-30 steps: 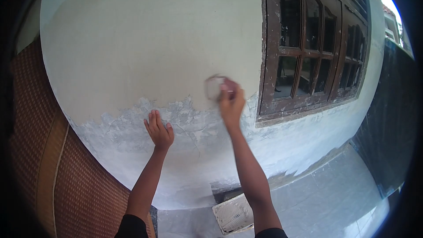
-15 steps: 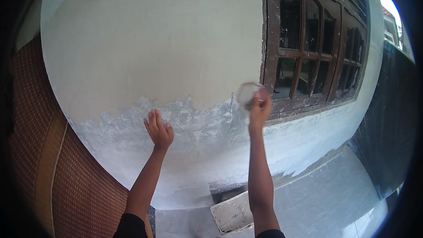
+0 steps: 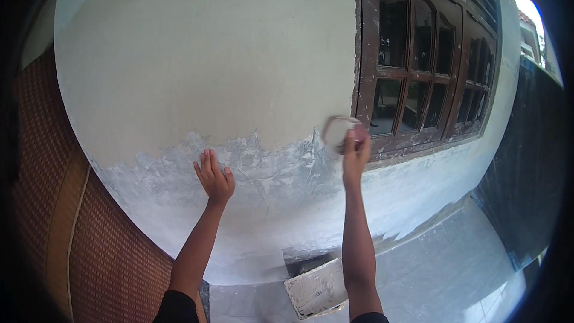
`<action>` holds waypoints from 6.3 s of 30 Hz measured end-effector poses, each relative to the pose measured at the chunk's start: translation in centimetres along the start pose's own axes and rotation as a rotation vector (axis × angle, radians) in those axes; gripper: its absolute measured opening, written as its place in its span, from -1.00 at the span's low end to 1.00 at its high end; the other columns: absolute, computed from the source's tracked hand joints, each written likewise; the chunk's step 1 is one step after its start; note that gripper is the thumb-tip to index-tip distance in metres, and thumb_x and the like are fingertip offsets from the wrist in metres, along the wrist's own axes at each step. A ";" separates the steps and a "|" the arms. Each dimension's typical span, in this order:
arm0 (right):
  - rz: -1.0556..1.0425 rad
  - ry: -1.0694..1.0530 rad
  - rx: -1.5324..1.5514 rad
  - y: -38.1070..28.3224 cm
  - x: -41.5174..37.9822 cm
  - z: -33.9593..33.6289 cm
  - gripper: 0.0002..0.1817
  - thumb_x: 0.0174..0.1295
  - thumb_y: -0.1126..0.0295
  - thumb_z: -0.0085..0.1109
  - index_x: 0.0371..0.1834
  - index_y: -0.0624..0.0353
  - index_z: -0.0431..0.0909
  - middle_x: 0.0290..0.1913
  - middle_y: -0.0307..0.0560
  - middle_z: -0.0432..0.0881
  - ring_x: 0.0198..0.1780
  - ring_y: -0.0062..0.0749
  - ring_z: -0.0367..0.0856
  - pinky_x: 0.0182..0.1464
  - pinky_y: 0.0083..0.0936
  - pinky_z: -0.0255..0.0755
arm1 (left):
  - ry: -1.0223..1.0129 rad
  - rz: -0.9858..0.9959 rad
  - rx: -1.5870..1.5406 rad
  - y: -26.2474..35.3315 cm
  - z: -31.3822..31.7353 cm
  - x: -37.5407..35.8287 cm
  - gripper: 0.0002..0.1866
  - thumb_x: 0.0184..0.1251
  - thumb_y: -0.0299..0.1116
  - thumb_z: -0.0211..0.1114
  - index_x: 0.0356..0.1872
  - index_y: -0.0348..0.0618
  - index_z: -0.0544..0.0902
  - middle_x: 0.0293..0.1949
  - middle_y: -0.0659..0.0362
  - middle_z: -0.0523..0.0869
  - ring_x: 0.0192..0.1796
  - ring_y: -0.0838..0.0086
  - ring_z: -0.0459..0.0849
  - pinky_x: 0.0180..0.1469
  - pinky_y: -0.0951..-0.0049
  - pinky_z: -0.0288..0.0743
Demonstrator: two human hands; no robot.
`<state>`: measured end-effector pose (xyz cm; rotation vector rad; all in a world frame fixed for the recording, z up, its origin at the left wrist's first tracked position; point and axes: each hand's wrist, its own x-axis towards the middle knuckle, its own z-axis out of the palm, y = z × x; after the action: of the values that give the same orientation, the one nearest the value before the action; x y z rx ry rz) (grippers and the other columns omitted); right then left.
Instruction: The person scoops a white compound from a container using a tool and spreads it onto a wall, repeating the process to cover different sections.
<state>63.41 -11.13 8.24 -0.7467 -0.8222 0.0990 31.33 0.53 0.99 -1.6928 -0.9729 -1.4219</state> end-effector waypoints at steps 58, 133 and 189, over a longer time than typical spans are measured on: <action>-0.121 0.016 -0.313 -1.7 0.3 9.0 -0.64 0.33 0.15 0.11 -0.11 0.29 0.45 -0.29 0.02 0.54 -0.26 -0.32 0.51 -0.20 -0.37 0.40 | 0.018 0.012 0.010 -0.3 0.1 -0.1 -0.43 0.37 -0.19 -0.06 0.33 -0.33 0.31 0.36 0.01 0.31 0.44 0.19 0.19 0.46 -0.05 -0.10; -0.248 -0.088 -0.328 1.5 -1.8 5.1 -0.73 0.32 0.29 0.12 -0.10 0.30 0.47 -0.30 0.00 0.54 -0.22 -0.34 0.51 -0.15 -0.38 0.42 | -0.301 -0.018 -0.092 0.6 -5.1 0.7 -0.39 0.40 -0.30 0.01 0.42 -0.30 0.13 0.41 -0.03 0.19 0.48 0.12 0.09 0.47 -0.03 -0.11; 0.405 -0.713 -1.220 22.7 -47.3 -42.0 -0.75 0.31 0.36 0.04 -0.09 0.32 0.40 -0.26 0.32 0.60 -0.19 0.29 0.55 -0.20 -0.02 0.38 | -1.024 -1.466 -0.607 24.1 -24.5 -64.4 -0.65 0.45 -0.38 0.01 0.19 -0.25 0.44 0.07 -0.03 0.59 0.05 0.30 0.60 0.07 0.39 0.45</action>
<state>64.37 -34.76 -54.66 -2.1054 -1.3991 0.2386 34.35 -38.83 -60.45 -2.2581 -3.0264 -1.6698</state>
